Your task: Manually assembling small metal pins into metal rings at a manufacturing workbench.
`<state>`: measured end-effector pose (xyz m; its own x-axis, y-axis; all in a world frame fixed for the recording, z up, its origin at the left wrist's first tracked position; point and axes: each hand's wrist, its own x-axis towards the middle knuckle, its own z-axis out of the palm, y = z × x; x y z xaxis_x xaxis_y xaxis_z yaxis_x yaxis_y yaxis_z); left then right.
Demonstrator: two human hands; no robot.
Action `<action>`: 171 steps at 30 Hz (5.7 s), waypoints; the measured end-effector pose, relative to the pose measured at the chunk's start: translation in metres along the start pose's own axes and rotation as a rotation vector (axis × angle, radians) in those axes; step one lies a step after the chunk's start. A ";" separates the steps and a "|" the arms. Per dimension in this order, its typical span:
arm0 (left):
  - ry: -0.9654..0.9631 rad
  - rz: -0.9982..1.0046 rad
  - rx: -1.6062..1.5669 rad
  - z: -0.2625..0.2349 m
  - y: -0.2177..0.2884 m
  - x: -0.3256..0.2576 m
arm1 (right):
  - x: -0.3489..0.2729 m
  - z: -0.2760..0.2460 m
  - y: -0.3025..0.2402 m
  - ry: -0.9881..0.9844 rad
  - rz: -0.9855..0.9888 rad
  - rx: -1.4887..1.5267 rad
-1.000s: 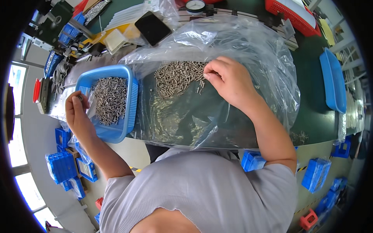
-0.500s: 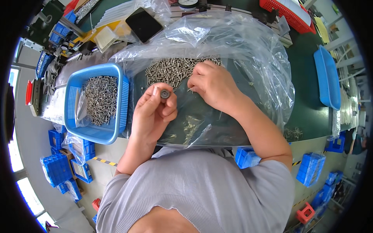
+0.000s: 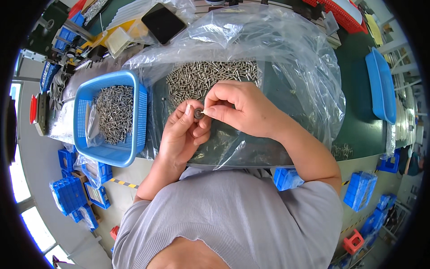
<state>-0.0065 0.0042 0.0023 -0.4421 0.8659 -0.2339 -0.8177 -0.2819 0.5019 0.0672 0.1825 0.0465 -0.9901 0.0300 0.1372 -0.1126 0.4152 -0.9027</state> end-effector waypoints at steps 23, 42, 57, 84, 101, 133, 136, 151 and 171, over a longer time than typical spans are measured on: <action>-0.137 -0.087 0.016 -0.006 0.001 -0.002 | 0.004 0.013 0.007 0.077 -0.322 -0.101; -0.069 -0.021 -0.093 -0.006 -0.001 0.001 | 0.005 -0.022 0.024 0.089 -0.092 -0.608; -0.071 0.006 -0.119 -0.008 -0.001 -0.001 | 0.009 -0.006 0.030 0.118 -0.170 -0.533; -0.378 -0.233 -0.029 -0.002 0.001 -0.013 | 0.015 0.011 0.023 0.294 -0.292 -0.547; -0.255 -0.209 -0.024 0.000 0.003 -0.009 | 0.010 0.002 0.030 0.046 -0.206 -0.607; -0.167 -0.151 -0.066 -0.008 0.002 -0.007 | 0.003 0.009 -0.001 -0.067 -0.048 0.095; -0.137 -0.170 -0.093 -0.005 0.002 -0.006 | 0.003 0.006 0.000 -0.062 -0.130 0.038; -0.044 -0.040 -0.068 -0.002 -0.001 -0.004 | 0.006 -0.011 0.024 0.074 -0.078 -0.500; -0.037 -0.047 -0.087 -0.004 -0.001 -0.006 | 0.004 -0.003 0.005 -0.032 0.096 0.098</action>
<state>-0.0044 -0.0019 -0.0005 -0.3894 0.8935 -0.2236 -0.8669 -0.2735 0.4168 0.0634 0.1876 0.0442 -0.9987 0.0354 0.0361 -0.0228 0.3209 -0.9468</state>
